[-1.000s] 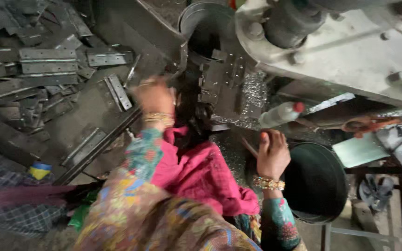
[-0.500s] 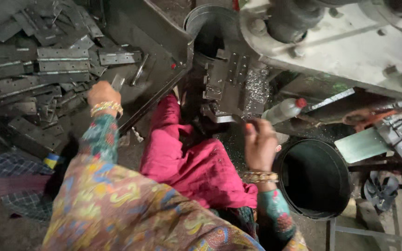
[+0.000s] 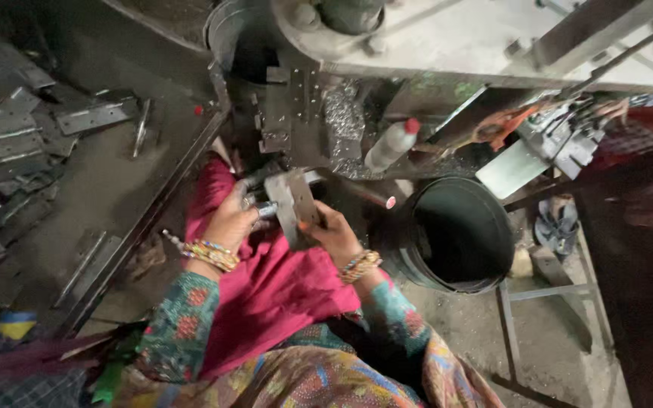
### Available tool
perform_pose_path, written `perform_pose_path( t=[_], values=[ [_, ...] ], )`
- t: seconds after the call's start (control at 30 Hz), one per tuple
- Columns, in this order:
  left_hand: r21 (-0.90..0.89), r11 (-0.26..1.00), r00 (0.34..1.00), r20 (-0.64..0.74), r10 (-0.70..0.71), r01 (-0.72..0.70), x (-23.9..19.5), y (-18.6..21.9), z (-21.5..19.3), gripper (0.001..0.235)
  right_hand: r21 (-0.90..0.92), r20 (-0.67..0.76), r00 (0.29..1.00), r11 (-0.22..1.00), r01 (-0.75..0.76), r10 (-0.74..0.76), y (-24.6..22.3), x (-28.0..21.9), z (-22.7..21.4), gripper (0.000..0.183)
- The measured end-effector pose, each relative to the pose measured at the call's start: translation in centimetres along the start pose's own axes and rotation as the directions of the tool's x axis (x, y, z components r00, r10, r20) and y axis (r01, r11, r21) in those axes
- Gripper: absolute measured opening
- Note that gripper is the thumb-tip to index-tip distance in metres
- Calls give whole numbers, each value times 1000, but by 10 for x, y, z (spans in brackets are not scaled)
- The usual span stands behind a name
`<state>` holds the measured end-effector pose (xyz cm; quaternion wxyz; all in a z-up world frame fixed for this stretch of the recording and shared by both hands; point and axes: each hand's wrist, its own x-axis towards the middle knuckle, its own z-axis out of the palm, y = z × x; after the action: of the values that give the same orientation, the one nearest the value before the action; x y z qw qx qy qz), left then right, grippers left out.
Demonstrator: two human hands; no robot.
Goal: The person operates a small metal press to punch or shape metal hinge components, periodically reaching into a bin to retrieve more parts and placing finished pieces into a separate container.
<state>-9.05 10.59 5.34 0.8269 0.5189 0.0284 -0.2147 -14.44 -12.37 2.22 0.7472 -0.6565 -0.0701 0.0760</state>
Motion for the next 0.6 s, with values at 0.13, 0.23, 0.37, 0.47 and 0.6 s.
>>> perform_pose_path(
  t=[0.13, 0.23, 0.37, 0.47, 0.6],
  values=[
    [400, 910, 907, 414, -75, -107, 28, 22, 10, 42, -581, 276, 941, 814, 2, 194, -45, 2, -45, 37],
    [685, 634, 902, 429, 47, -359, 51, 37, 36, 34, -825, 148, 928, 475, 306, -341, -88, 7, -45, 59],
    [936, 16, 908, 335, 251, -350, 71, 19, 99, 36, -981, -194, 933, 81, -177, -303, -124, 11, -43, 54],
    [878, -445, 866, 354, 353, -177, 88, -31, 107, 41, -944, -302, 947, -101, -314, -112, -108, 14, -46, 49],
    [845, -509, 771, 431, 469, -163, 125, -85, 78, 51, -963, -252, 967, -87, -254, -33, -86, 17, -63, 31]
  ],
)
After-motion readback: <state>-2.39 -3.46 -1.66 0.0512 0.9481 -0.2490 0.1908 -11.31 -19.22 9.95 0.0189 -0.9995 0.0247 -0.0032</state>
